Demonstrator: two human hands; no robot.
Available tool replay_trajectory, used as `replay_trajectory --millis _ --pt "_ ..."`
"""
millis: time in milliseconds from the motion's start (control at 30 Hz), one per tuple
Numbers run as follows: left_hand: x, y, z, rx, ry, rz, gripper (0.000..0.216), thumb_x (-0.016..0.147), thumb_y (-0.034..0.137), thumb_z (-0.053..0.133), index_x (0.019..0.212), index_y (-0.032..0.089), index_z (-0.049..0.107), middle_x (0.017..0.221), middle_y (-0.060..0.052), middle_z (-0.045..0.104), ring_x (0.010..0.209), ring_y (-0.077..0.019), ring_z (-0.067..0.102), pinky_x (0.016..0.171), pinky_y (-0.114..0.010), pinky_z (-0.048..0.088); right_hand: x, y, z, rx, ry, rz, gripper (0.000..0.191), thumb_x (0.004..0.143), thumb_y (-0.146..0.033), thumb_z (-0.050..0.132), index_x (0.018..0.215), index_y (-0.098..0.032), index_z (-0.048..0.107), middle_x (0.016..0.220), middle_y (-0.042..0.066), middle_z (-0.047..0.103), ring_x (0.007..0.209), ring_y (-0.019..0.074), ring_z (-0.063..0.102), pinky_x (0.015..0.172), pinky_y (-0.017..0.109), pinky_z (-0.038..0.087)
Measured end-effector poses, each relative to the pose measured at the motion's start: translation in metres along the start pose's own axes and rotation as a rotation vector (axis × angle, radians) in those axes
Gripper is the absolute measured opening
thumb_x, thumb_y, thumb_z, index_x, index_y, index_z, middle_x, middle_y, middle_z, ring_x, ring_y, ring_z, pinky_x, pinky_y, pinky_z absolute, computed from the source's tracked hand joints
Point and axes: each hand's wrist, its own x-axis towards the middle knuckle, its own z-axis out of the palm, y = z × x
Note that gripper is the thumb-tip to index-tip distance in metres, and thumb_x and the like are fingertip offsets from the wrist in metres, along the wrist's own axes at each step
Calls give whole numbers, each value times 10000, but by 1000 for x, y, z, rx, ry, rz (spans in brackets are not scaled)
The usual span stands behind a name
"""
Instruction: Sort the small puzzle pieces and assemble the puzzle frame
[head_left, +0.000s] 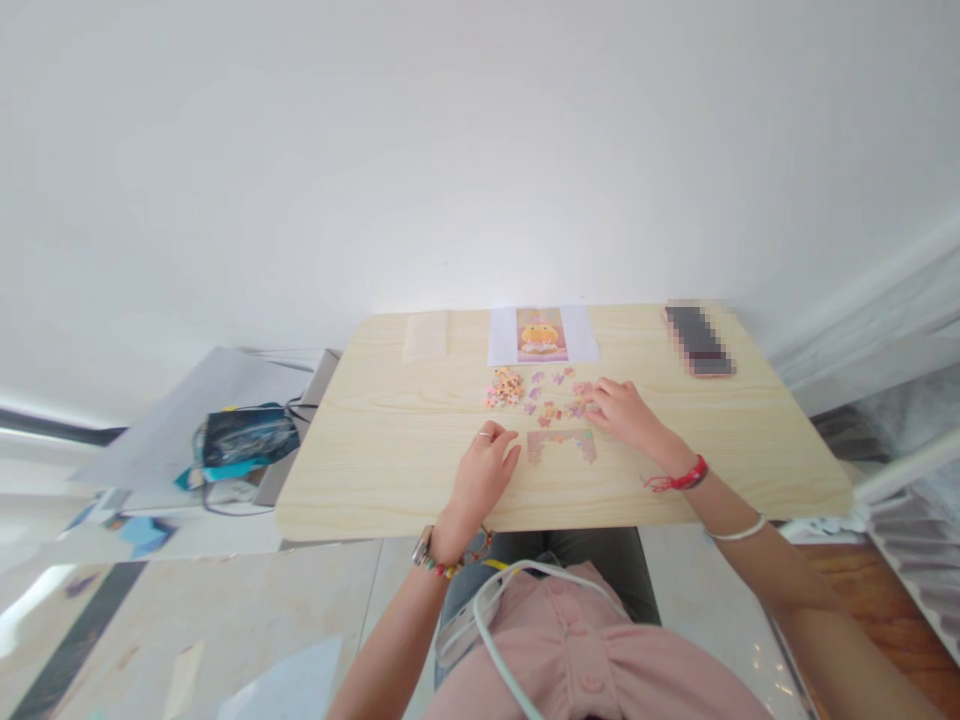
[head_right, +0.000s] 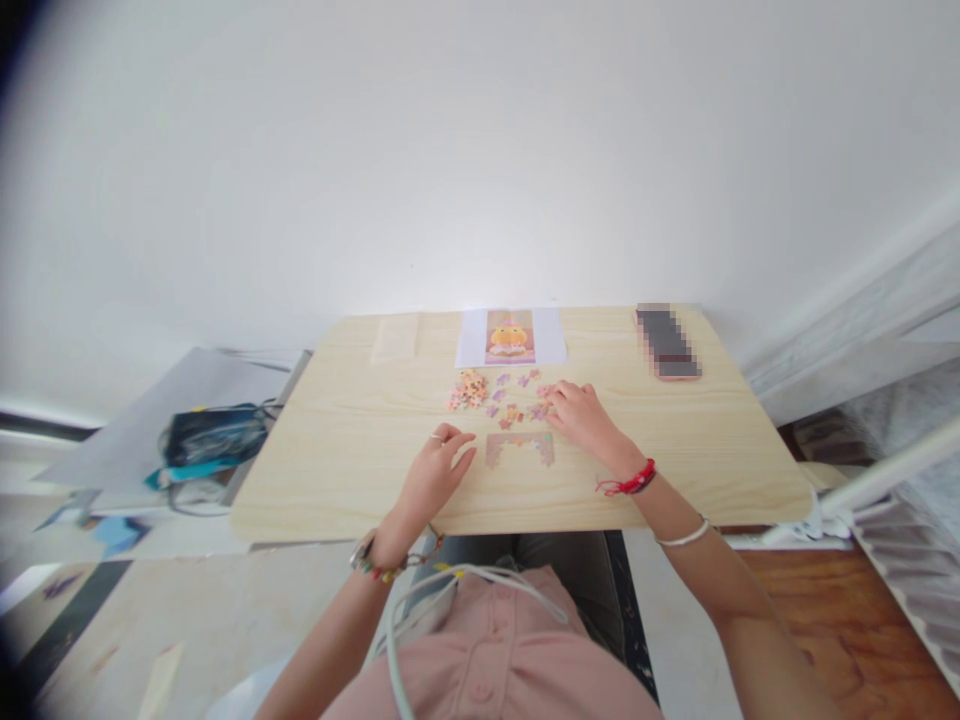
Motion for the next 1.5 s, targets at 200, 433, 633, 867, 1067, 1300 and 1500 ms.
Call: replay_trajectory --millis 200,433,633,867,1067,1300,1500 --pt "-1 -1 2 2 -13 -7 191 811 188 464 957 167 586 872 -55 523 758 -152 558 713 -287 488 1 -3 3 103 -3 45 123 828 -230 487 839 -162 589 981 85 573 934 193 513 749 307 298" --pt "-1 1 3 -9 -13 7 186 806 189 473 950 169 588 876 -57 527 762 -156 562 717 -293 492 3 -4 3 158 -3 88 115 806 -251 510 813 -167 588 984 72 580 915 185 525 752 307 291" --pt "1 8 3 -18 -24 28 172 807 199 473 933 180 588 851 -46 521 745 -144 556 707 -278 489 6 -9 9 118 27 139 144 819 -243 475 790 -166 594 944 73 591 893 190 526 739 311 286" --pt "2 10 1 -6 -41 32 176 806 193 476 943 175 585 852 -49 520 752 -150 555 710 -279 487 12 -19 10 72 57 225 203 798 -324 507 878 -155 583 926 87 594 862 209 529 731 316 293" --pt "1 10 1 -8 -60 27 185 816 199 467 950 160 587 866 -60 522 766 -157 555 721 -290 489 13 -23 8 69 64 244 140 806 -240 485 864 -157 581 926 93 589 888 212 524 731 317 300" --pt "15 27 13 -16 -51 86 202 816 213 488 999 169 559 889 -57 520 787 -156 543 719 -286 484 -17 -24 -9 74 86 8 134 841 -239 466 831 -166 578 935 88 581 933 207 501 780 325 299" --pt "30 58 27 8 -146 147 147 826 268 493 929 190 565 913 -46 514 812 -147 535 700 -261 470 -44 -36 -14 -9 140 -93 146 853 -220 460 792 -148 572 853 83 587 879 196 509 750 324 303"
